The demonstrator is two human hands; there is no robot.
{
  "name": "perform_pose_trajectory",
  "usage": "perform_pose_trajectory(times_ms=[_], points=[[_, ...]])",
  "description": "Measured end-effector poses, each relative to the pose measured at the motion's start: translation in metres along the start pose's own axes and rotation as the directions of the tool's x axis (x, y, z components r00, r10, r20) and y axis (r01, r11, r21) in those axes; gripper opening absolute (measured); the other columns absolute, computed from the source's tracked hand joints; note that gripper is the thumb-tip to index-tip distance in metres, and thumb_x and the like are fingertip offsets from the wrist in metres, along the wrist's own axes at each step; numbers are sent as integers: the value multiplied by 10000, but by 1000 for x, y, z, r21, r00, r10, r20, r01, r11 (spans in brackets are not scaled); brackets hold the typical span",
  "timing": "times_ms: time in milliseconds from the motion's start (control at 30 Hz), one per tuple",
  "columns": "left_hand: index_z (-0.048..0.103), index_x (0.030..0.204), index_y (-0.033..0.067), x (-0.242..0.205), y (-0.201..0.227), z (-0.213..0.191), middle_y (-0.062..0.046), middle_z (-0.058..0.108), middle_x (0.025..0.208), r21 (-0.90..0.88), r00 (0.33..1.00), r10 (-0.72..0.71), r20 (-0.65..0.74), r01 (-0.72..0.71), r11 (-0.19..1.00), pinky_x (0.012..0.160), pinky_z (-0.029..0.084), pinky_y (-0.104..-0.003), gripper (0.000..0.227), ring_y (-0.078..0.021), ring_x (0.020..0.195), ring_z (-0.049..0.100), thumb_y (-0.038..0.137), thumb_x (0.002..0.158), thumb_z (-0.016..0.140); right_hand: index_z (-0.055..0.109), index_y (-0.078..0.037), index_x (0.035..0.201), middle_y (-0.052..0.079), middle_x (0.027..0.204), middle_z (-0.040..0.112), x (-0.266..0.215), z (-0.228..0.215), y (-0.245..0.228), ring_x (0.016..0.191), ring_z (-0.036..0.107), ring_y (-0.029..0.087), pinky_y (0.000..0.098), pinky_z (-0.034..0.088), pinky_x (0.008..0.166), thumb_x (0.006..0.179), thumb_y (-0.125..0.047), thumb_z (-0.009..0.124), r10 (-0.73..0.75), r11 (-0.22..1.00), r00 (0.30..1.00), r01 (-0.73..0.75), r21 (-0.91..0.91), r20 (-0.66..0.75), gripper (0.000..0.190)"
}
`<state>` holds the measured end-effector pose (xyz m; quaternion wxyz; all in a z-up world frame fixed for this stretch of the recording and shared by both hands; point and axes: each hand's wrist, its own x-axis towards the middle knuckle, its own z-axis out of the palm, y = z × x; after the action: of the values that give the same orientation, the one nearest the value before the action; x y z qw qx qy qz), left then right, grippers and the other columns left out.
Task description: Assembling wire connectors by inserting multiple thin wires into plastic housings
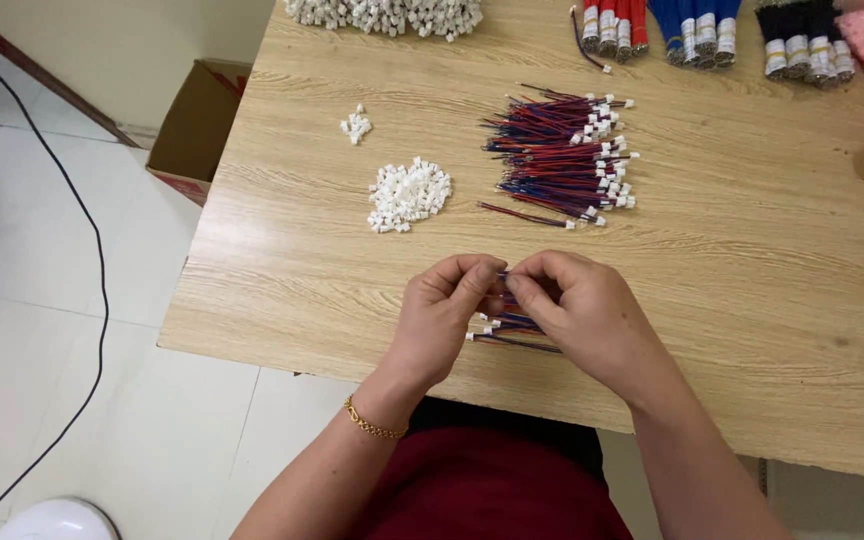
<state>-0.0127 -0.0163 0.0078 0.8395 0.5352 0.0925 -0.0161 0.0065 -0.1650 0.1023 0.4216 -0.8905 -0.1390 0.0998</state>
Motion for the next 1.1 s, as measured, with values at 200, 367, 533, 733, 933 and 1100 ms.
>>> perform_pose_trajectory(times_ms=[200, 367, 533, 733, 933, 1100], points=[[652, 1119, 12, -7, -2, 2, -131, 707, 859, -96, 996, -71, 61, 77, 992, 655, 598, -244, 235, -159, 721, 709, 180, 979, 567, 731, -87, 880, 124, 724, 690, 0, 1, 10, 714, 642, 201, 359, 517, 685, 858, -209, 673, 146, 987, 989, -146, 66, 5, 137], [655, 1083, 7, -5, -9, 1, -130, 705, 856, -98, 993, -101, 60, 106, 990, 646, 599, -234, 224, -150, 708, 704, 187, 968, 589, 724, -68, 843, 121, 692, 663, -1, 0, 8, 693, 621, 197, 343, 513, 660, 839, -175, 669, 122, 990, 992, -120, 75, -16, 121], [663, 1042, -4, -5, -16, 4, -131, 700, 824, -108, 993, -112, 20, 114, 988, 624, 601, -239, 203, -162, 684, 706, 172, 961, 602, 712, -83, 820, 132, 678, 657, 0, 6, 17, 682, 654, 247, 361, 515, 637, 824, -173, 680, 46, 999, 998, -47, -19, -46, 95], [659, 998, -13, -5, -22, 4, -129, 686, 790, -88, 995, -102, -9, 101, 991, 608, 600, -250, 181, -166, 663, 697, 158, 952, 619, 700, -124, 801, 84, 678, 655, -1, 13, 21, 694, 662, 231, 340, 521, 651, 825, -199, 683, 10, 999, 998, -12, -36, -67, 80], [636, 990, -24, -3, -18, 5, -114, 663, 795, -111, 990, -137, -21, 133, 985, 599, 595, -254, 175, -167, 665, 690, 144, 961, 598, 691, -87, 864, 136, 729, 668, 0, 11, 22, 745, 672, 290, 387, 523, 684, 856, -165, 651, -50, 999, 998, 50, -10, -37, 89], [632, 997, -33, 1, -5, 10, -159, 681, 845, -207, 987, -158, -19, 151, 967, 626, 618, -312, 194, -222, 690, 710, 155, 955, 611, 699, -81, 967, 132, 797, 692, -6, -1, 5, 793, 686, 289, 384, 531, 731, 885, -116, 619, -102, 992, 992, 107, 69, -74, 120]])
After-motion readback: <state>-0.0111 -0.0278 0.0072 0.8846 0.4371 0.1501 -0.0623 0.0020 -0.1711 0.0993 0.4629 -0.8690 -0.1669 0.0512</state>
